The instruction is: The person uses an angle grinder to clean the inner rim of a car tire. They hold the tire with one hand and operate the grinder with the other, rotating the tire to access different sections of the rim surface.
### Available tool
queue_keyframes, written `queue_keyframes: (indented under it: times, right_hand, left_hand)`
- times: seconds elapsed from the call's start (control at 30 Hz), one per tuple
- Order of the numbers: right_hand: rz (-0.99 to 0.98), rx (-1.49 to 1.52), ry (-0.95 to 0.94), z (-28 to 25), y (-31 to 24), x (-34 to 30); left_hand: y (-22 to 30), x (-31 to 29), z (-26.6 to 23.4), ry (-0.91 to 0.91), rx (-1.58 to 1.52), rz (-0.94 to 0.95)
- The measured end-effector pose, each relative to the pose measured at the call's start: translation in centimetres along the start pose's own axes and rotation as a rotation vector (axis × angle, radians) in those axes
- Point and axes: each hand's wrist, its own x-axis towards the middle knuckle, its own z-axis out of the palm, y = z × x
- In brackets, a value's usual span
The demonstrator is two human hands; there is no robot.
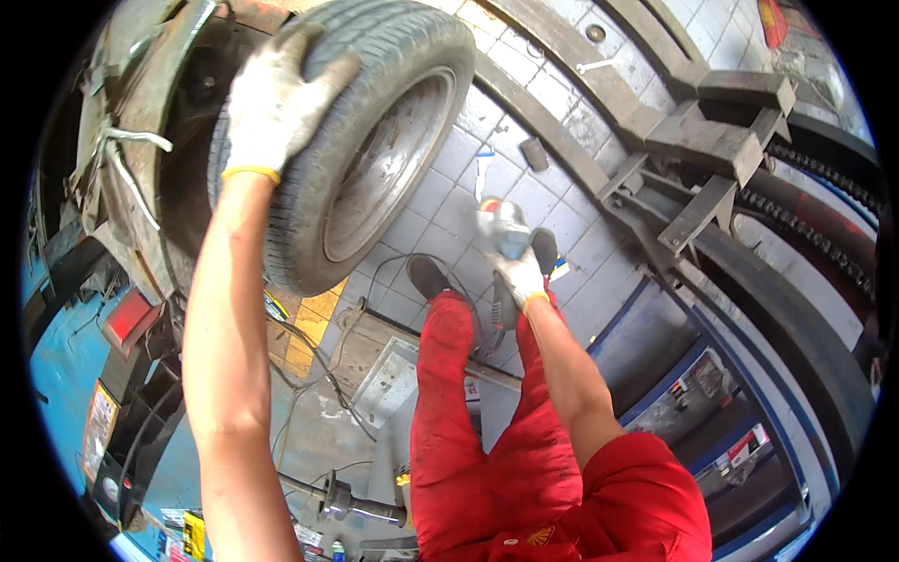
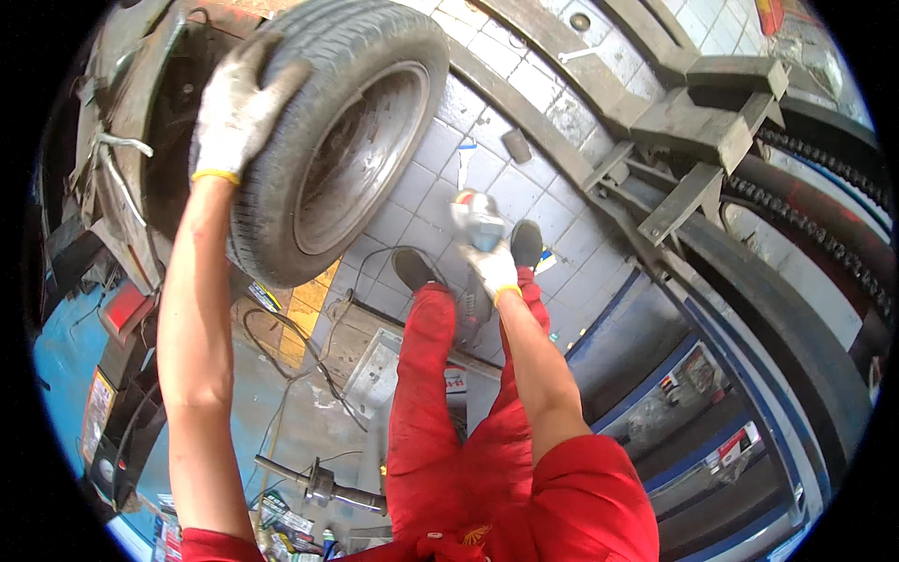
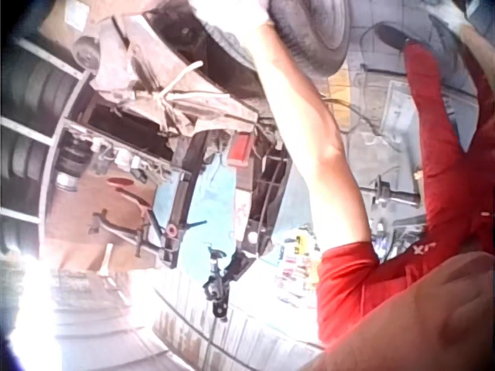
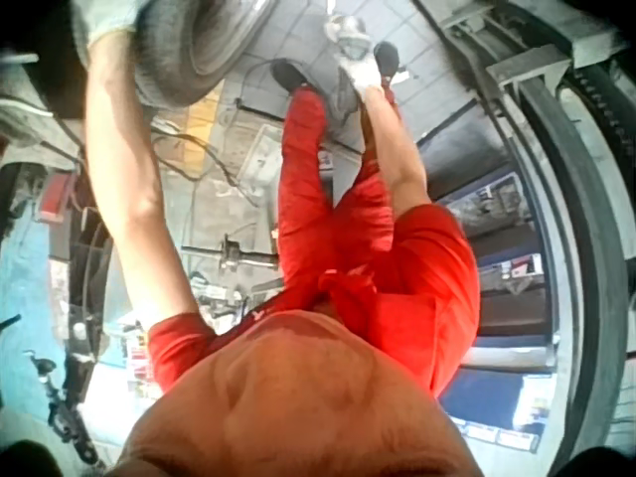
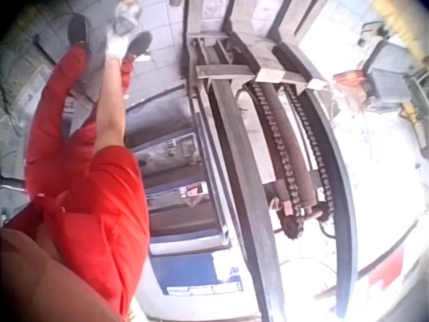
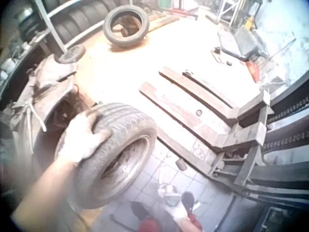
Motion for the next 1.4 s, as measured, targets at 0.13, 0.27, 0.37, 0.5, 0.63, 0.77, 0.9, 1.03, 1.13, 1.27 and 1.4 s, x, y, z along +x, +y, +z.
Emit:
queue_keyframes:
  times: [0.13,0.27,0.37,0.5,0.63,0.77,0.9,1.03,1.13,1.27,1.4]
  right_hand:
    - [-0.011,0.53,0.116,-4.7,-4.9,-5.4]
    - [-0.045,0.818,0.104,-9.8,-8.8,-7.4]
    - [-0.111,0.889,0.026,-13.1,-14.3,-10.3]
    - [-0.173,0.934,-0.038,-14.7,-20.6,-14.7]
    - [-0.231,0.99,-0.107,-13.7,-22.0,-16.5]
    - [-0.299,1.008,-0.231,-10.7,-21.9,-17.4]
    - [-0.352,1.051,-0.305,-7.7,-23.2,-18.2]
    - [-0.454,0.914,-0.287,-5.1,-24.2,-18.5]
    - [-0.429,0.879,-0.227,-3.7,-24.7,-18.1]
    - [-0.506,0.848,-0.265,-1.6,-26.3,-15.2]
    - [-0.567,0.677,-0.212,0.0,-28.5,-14.9]
  left_hand:
    - [1.7,-2.6,0.1,0.069,0.003,0.015]
    - [5.4,-4.2,0.8,0.127,0.036,0.006]
    - [8.3,-5.0,1.3,0.095,0.005,-0.01]
    - [9.4,-6.1,0.6,0.125,-0.02,-0.033]
    - [8.9,-7.0,0.2,0.146,-0.039,-0.046]
    - [9.4,-8.7,0.1,0.102,-0.101,-0.106]
    - [10.6,-9.9,0.3,0.15,-0.194,-0.14]
    - [12.0,-11.1,0.9,0.387,-0.449,-0.177]
    - [12.5,-11.7,0.7,0.387,-0.772,-0.264]
    - [8.3,-13.6,-0.5,0.473,-1.263,-0.208]
    - [-5.0,-20.6,-0.5,0.165,-0.507,-0.388]
